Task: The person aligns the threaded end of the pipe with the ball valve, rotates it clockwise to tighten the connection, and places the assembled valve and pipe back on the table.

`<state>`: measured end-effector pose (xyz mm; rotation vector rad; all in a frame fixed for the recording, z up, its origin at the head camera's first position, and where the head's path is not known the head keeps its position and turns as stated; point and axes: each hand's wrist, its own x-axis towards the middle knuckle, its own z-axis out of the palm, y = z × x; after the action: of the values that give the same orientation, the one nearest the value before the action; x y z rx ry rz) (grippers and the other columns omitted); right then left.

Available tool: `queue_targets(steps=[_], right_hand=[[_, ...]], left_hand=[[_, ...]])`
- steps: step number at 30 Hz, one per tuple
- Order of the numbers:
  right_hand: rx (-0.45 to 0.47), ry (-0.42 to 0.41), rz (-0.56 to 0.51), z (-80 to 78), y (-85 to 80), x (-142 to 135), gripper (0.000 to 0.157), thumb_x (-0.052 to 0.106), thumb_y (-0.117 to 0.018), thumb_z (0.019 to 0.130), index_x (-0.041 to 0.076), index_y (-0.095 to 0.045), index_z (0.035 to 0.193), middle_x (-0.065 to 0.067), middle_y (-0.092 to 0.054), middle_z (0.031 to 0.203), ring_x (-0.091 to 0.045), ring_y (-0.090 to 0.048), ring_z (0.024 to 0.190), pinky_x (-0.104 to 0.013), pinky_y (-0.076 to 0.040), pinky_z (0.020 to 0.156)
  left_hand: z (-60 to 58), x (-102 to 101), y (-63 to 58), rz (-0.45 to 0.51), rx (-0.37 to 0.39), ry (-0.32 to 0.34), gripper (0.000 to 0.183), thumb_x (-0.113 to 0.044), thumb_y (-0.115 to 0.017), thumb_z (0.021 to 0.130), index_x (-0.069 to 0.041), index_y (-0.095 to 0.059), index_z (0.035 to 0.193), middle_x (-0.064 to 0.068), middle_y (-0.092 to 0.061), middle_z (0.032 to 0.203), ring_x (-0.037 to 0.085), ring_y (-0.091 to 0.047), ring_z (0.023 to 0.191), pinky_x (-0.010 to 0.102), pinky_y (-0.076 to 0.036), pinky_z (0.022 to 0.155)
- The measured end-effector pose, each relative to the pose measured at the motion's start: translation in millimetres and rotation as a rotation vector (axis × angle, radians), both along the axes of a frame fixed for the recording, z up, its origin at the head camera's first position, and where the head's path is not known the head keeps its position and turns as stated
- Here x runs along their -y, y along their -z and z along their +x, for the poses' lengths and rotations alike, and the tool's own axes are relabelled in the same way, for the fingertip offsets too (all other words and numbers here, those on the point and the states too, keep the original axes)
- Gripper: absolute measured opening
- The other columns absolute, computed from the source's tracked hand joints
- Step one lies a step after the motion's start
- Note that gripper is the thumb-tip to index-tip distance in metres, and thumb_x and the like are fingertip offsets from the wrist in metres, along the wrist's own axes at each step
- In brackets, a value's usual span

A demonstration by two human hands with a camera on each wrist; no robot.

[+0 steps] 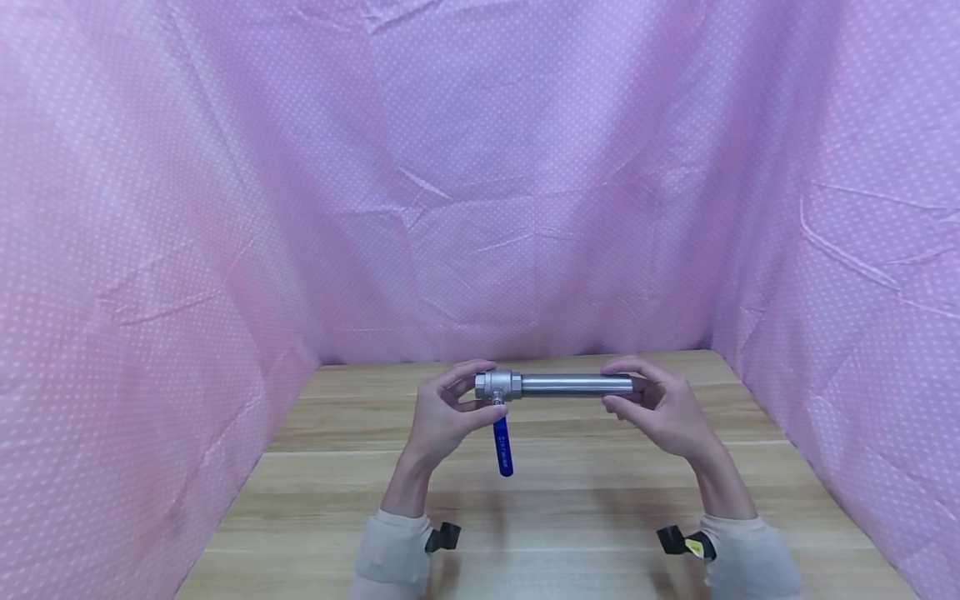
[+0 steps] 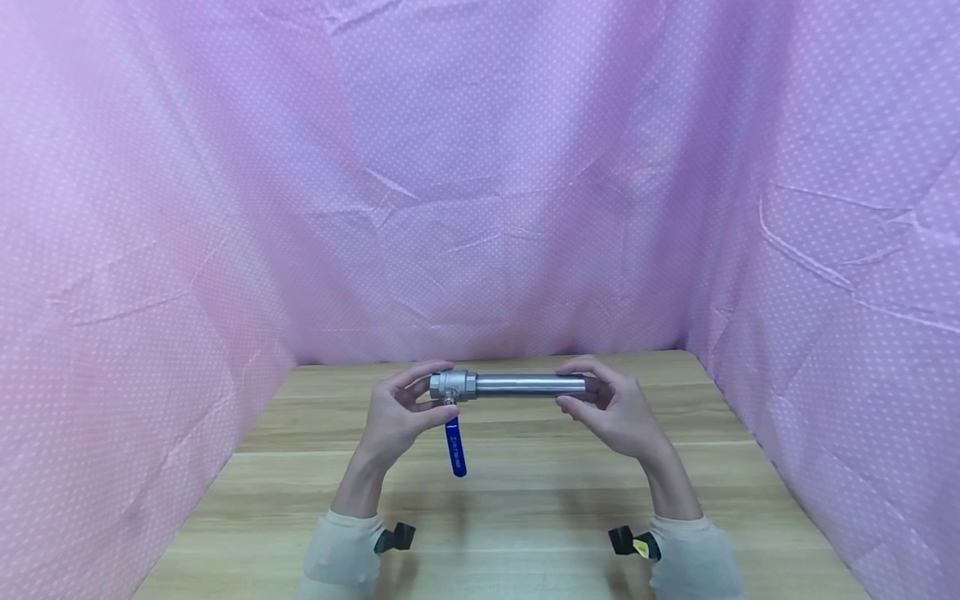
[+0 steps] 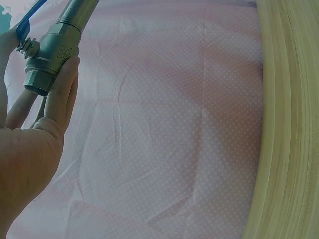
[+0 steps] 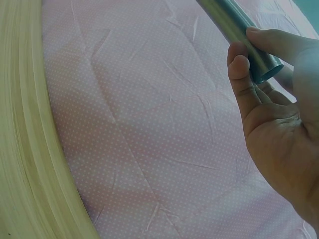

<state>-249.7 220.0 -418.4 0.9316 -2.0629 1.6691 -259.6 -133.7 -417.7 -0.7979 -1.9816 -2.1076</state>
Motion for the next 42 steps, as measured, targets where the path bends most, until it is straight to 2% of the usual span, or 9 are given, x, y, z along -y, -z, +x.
queue_targets(steps=[7, 12, 15, 17, 21, 24, 33, 42], right_hand=[[0.008, 0.038, 0.03, 1.1, -0.9, 0.3, 0.042, -0.019, -0.078, 0.093, -0.007, -0.071, 0.133, 0.004, -0.079, 0.093, -0.007, -0.078, 0.079, -0.026, -0.067, 0.063], [0.02, 0.06, 0.052, 1.3, -1.8, 0.8, 0.04, -0.017, -0.078, 0.095, -0.007, -0.07, 0.132, 0.002, -0.078, 0.088, -0.006, -0.076, 0.076, -0.025, -0.067, 0.062], [0.021, 0.059, 0.054, 1.2, -1.6, 0.7, 0.039, -0.017, -0.077, 0.095, -0.007, -0.071, 0.132, 0.0, -0.078, 0.086, -0.007, -0.074, 0.073, -0.025, -0.066, 0.062], [0.014, 0.054, 0.052, 1.1, -1.2, 0.7, 0.039, -0.018, -0.077, 0.095, -0.006, -0.071, 0.132, -0.001, -0.077, 0.085, -0.007, -0.072, 0.071, -0.024, -0.065, 0.062], [0.004, 0.05, 0.049, 0.9, -0.5, 0.5, 0.039, -0.018, -0.076, 0.095, -0.006, -0.071, 0.132, -0.003, -0.077, 0.085, -0.008, -0.072, 0.07, -0.024, -0.064, 0.061], [0.001, 0.053, 0.051, 1.0, -0.4, 0.6, 0.038, -0.018, -0.076, 0.095, -0.006, -0.072, 0.131, -0.004, -0.077, 0.084, -0.008, -0.072, 0.07, -0.023, -0.063, 0.061], [-0.005, 0.056, 0.05, 0.7, -0.1, 0.9, 0.036, -0.017, -0.075, 0.096, -0.005, -0.072, 0.13, -0.009, -0.074, 0.082, -0.012, -0.069, 0.067, -0.023, -0.061, 0.059], [-0.03, 0.044, 0.039, -1.6, 2.9, 0.5, 0.031, -0.017, -0.073, 0.098, -0.004, -0.074, 0.126, -0.01, -0.072, 0.08, -0.015, -0.065, 0.065, -0.024, -0.058, 0.056]], left_hand=[[-0.4, 0.0, 0.5, 0.002, 0.007, 0.004, 0.064, 0.013, -0.091, 0.081, 0.01, -0.069, 0.142, 0.032, -0.064, 0.15, 0.014, -0.077, 0.126, 0.039, -0.07, 0.105], [-0.4, 0.3, 0.4, -0.007, 0.006, 0.001, 0.064, 0.012, -0.091, 0.082, 0.011, -0.068, 0.142, 0.029, -0.065, 0.15, 0.014, -0.077, 0.126, 0.039, -0.07, 0.105], [-0.6, 0.3, 0.4, -0.011, 0.009, -0.001, 0.064, 0.011, -0.091, 0.082, 0.011, -0.068, 0.143, 0.027, -0.065, 0.15, 0.013, -0.077, 0.126, 0.039, -0.07, 0.106], [-1.0, 0.2, 0.6, -0.008, 0.009, 0.003, 0.064, 0.011, -0.091, 0.082, 0.011, -0.068, 0.143, 0.031, -0.063, 0.151, 0.013, -0.077, 0.126, 0.038, -0.07, 0.106], [-1.1, 0.3, 0.7, -0.002, 0.012, 0.006, 0.062, 0.011, -0.091, 0.082, 0.007, -0.072, 0.141, 0.035, -0.061, 0.151, 0.013, -0.077, 0.125, 0.038, -0.07, 0.105], [-0.8, 0.2, 0.7, -0.002, 0.016, 0.004, 0.061, 0.011, -0.091, 0.082, 0.004, -0.073, 0.14, 0.032, -0.063, 0.151, 0.013, -0.077, 0.125, 0.038, -0.07, 0.105], [0.8, -0.4, 0.0, 0.002, 0.011, 0.007, 0.062, 0.012, -0.091, 0.082, 0.004, -0.073, 0.14, 0.027, -0.064, 0.15, 0.014, -0.077, 0.126, 0.039, -0.07, 0.105], [-0.1, -0.5, 1.0, -0.005, 0.01, 0.009, 0.062, 0.012, -0.091, 0.082, 0.007, -0.071, 0.141, 0.031, -0.064, 0.15, 0.013, -0.077, 0.126, 0.038, -0.07, 0.105]])
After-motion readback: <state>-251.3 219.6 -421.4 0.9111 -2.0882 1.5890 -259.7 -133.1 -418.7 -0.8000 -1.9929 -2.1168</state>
